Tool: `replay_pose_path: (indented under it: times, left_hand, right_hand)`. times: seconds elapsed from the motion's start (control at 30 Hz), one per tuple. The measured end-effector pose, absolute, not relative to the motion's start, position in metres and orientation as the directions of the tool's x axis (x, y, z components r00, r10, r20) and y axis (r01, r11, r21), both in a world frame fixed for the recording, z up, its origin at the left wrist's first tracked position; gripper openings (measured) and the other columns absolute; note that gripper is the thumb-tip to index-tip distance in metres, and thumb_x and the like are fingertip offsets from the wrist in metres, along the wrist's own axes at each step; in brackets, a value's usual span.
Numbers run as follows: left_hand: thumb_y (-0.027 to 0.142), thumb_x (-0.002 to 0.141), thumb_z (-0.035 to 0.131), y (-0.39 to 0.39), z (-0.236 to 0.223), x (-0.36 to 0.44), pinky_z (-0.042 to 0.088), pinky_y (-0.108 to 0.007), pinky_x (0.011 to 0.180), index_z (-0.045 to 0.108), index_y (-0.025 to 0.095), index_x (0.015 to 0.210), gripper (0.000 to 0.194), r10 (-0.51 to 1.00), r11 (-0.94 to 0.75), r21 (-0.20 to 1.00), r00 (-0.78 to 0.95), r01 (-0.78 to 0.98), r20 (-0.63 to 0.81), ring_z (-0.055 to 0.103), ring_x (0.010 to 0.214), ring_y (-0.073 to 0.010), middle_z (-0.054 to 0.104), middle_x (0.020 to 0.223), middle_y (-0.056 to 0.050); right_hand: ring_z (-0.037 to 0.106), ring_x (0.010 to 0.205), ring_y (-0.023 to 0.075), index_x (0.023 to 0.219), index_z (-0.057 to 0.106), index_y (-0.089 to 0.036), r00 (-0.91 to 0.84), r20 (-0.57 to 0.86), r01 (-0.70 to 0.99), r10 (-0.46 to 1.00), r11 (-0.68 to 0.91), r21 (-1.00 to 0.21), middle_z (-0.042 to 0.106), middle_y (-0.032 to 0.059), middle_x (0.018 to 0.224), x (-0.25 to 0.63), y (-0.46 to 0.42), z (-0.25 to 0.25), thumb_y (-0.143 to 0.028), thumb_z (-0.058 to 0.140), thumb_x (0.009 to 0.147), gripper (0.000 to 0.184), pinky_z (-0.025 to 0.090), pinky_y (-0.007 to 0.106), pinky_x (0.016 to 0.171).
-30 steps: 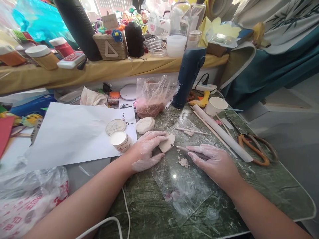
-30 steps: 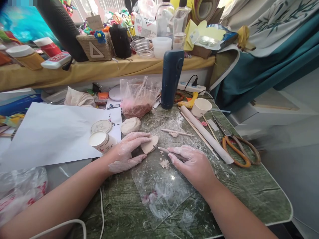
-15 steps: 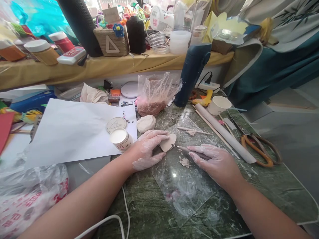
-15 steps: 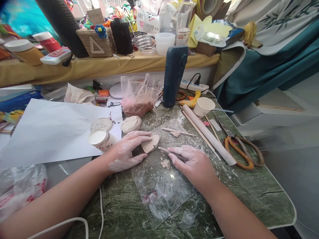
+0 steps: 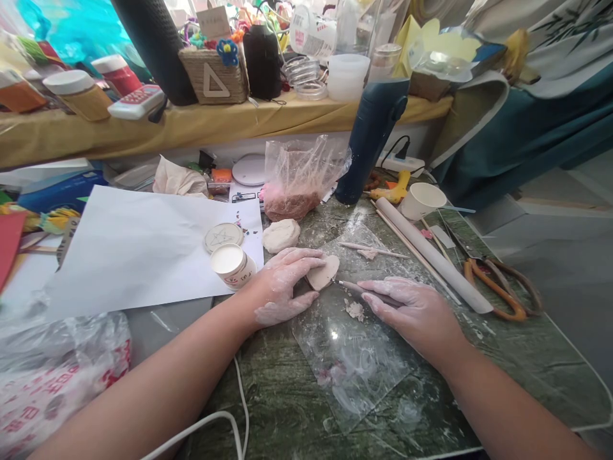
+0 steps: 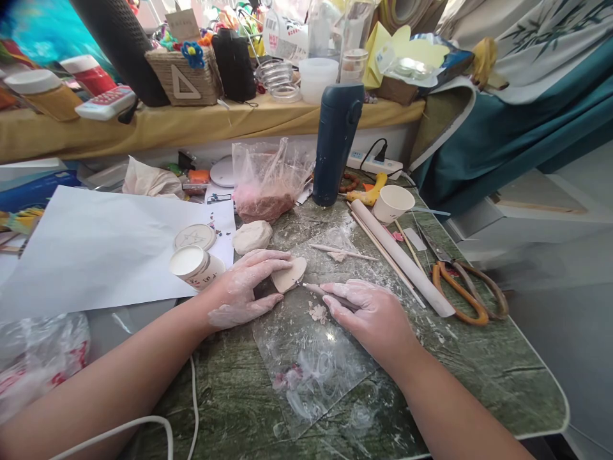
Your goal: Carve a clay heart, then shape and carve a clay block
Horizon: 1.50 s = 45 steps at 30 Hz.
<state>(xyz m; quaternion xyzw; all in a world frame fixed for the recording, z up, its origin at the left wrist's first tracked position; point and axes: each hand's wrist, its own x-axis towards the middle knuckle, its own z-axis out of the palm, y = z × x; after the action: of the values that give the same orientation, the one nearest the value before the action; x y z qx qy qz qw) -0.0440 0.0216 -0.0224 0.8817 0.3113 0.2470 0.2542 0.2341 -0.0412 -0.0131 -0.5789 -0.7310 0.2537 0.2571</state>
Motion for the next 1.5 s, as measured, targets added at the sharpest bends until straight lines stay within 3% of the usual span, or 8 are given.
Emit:
replay_pose_path:
  times: [1.5]
  left_hand:
    - [0.017,0.085,0.070,0.0212,-0.0165,-0.0412,0.046,-0.052,0.115,0.058,0.022,0.135,0.052,0.684,-0.670,0.614,0.669,0.417,0.292,0.057,0.134,-0.0303,0.062,0.142,-0.014]
  right_hand:
    - [0.078,0.099,0.0238,0.113,0.081,-0.034,-0.288,0.119,0.710,0.950,0.296,-0.639,0.082,-0.0001,0.107,0.2343,-0.0409,-0.0153,-0.031,0.061,0.096,0.026,0.063,0.036,0.089]
